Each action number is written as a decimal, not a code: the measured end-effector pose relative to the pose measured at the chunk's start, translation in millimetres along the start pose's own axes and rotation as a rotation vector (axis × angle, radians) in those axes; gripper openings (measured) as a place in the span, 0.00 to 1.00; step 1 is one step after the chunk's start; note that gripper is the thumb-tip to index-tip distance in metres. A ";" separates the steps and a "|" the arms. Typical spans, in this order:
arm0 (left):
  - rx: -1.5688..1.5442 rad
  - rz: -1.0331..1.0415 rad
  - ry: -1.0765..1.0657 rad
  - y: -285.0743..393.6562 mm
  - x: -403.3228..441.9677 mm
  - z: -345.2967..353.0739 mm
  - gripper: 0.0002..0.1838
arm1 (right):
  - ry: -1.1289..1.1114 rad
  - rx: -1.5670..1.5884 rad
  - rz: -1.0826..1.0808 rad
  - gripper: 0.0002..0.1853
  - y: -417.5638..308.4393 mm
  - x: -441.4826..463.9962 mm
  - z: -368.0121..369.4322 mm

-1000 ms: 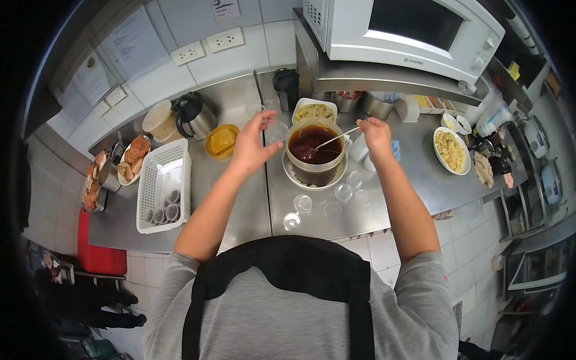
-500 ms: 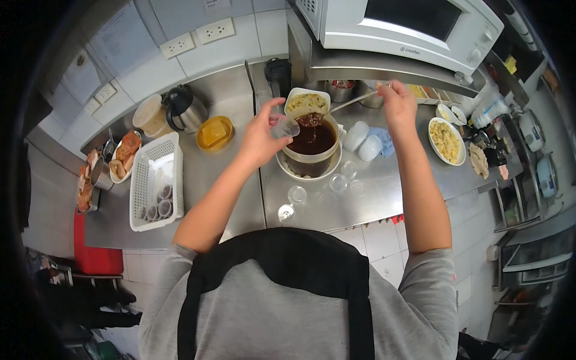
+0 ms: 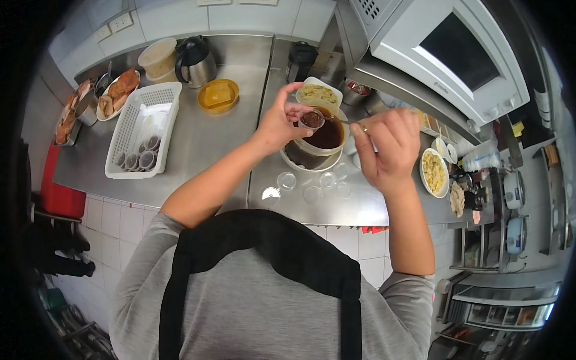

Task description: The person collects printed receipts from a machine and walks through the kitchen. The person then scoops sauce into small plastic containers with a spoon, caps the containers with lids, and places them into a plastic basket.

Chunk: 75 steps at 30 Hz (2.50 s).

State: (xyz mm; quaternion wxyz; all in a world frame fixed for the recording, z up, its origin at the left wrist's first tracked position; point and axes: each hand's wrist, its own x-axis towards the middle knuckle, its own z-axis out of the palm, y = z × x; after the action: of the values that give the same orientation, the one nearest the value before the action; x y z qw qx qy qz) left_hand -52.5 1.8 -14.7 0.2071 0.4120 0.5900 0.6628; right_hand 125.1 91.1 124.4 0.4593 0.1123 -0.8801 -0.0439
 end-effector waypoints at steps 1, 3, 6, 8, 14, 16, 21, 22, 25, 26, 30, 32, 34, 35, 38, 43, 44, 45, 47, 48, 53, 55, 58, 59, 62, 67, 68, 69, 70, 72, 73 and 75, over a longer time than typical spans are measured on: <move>-0.006 0.000 -0.009 3.5 -1.8 -1.6 0.49 | -0.005 -0.005 -0.014 0.06 -3.0 -0.6 1.6; 0.064 0.008 0.005 12.7 -6.0 -4.8 0.49 | 0.024 0.016 0.011 0.06 -5.0 -1.4 2.1; 0.098 0.032 -0.003 16.6 -10.0 -7.0 0.50 | 0.033 0.037 0.021 0.05 -4.9 -5.3 6.7; 0.123 0.045 0.011 15.9 -9.5 -8.8 0.49 | 0.068 0.033 0.053 0.05 -2.9 -7.5 8.3; 0.190 0.030 0.100 6.3 -12.4 -19.1 0.49 | 0.138 -0.030 0.274 0.05 19.5 -32.6 17.8; 0.189 0.024 0.112 5.8 -13.2 -22.5 0.49 | 0.113 -0.071 0.324 0.06 31.1 -50.1 41.8; 0.211 0.039 0.144 7.9 -13.5 -31.4 0.49 | 0.124 -0.035 0.483 0.08 43.4 -80.1 95.7; 0.213 0.040 0.149 9.1 -14.1 -33.1 0.49 | 0.124 0.021 0.549 0.08 42.4 -82.6 101.6; 0.224 0.041 0.159 15.7 -15.6 -37.5 0.49 | 0.168 0.176 0.718 0.09 43.7 -90.1 115.5; 0.216 0.041 0.161 16.3 -15.7 -38.7 0.49 | 0.198 0.244 0.812 0.10 47.3 -93.7 118.1; 0.216 0.045 0.165 17.6 -15.5 -42.7 0.49 | 0.262 0.401 1.088 0.11 72.4 -108.9 113.9; 0.225 0.047 0.163 17.3 -14.8 -42.6 0.49 | 0.263 0.425 1.174 0.11 87.0 -115.6 106.1; 0.229 0.047 0.157 16.6 -13.7 -41.9 0.49 | 0.261 0.453 1.255 0.11 94.0 -116.2 98.1; 0.237 0.046 0.153 16.6 -13.3 -41.5 0.49 | 0.317 0.517 1.248 0.11 95.3 -116.5 95.9; 0.254 0.044 0.141 18.8 -12.7 -40.2 0.49 | 0.354 0.555 1.225 0.12 104.5 -121.7 89.0; 0.277 0.044 0.130 23.3 -12.1 -38.0 0.48 | 0.370 0.512 1.218 0.12 107.2 -123.1 79.5; 0.278 0.049 0.128 23.1 -11.8 -37.8 0.48 | 0.385 0.508 1.207 0.12 108.9 -124.7 79.2; 0.279 0.053 0.124 22.5 -11.6 -37.5 0.48 | 0.383 0.497 1.204 0.12 110.7 -127.1 79.5; 0.281 0.055 0.118 22.3 -11.3 -37.4 0.48 | 0.379 0.474 1.200 0.12 114.3 -132.4 80.7; 0.282 0.052 0.114 22.4 -11.4 -37.5 0.47 | 0.371 0.490 1.211 0.12 115.4 -134.3 80.2; 0.299 0.028 0.099 23.2 -13.2 -35.7 0.47 | 0.390 0.584 1.330 0.12 112.4 -133.0 71.6; 0.304 0.029 0.095 22.8 -12.7 -33.7 0.46 | 0.469 0.589 1.326 0.11 114.2 -126.3 65.1; 0.292 0.032 0.071 19.9 -10.5 -29.7 0.46 | 0.528 0.635 1.230 0.10 112.6 -105.8 49.2; 0.278 0.025 0.061 20.5 -10.5 -27.4 0.47 | 0.534 0.659 1.182 0.09 109.6 -96.5 44.3; 0.222 0.013 0.031 20.3 -10.2 -18.9 0.47 | 0.475 0.656 1.054 0.09 95.5 -70.2 33.9; 0.128 0.007 0.002 12.0 -9.3 -11.7 0.49 | 0.287 0.272 0.578 0.08 41.1 -28.6 38.8; 0.121 0.019 0.011 9.6 -9.5 -12.1 0.49 | 0.233 0.142 0.423 0.08 32.7 -24.1 38.2; 0.115 0.031 0.019 6.2 -9.9 -12.5 0.49 | 0.181 0.141 0.369 0.07 25.4 -20.5 35.6; 0.109 0.043 0.029 3.3 -10.3 -13.3 0.48 | 0.204 0.131 0.343 0.07 22.0 -17.7 33.7; 0.067 0.020 0.032 -1.5 -11.2 -15.7 0.48 | 0.251 0.110 0.292 0.07 17.6 -14.2 31.7; 0.046 0.008 0.033 -3.5 -11.7 -16.8 0.48 | 0.248 0.128 0.315 0.08 16.6 -14.2 31.4; -0.049 0.010 0.020 -5.6 -12.0 -18.1 0.49 | 0.214 0.155 0.301 0.08 15.8 -16.1 36.7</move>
State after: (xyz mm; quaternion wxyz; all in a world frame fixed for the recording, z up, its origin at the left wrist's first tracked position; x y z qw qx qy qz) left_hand -61.1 -17.1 -23.0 0.2081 0.4031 0.5736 0.6820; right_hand 101.4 109.3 93.3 0.5417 0.0182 -0.8338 0.1053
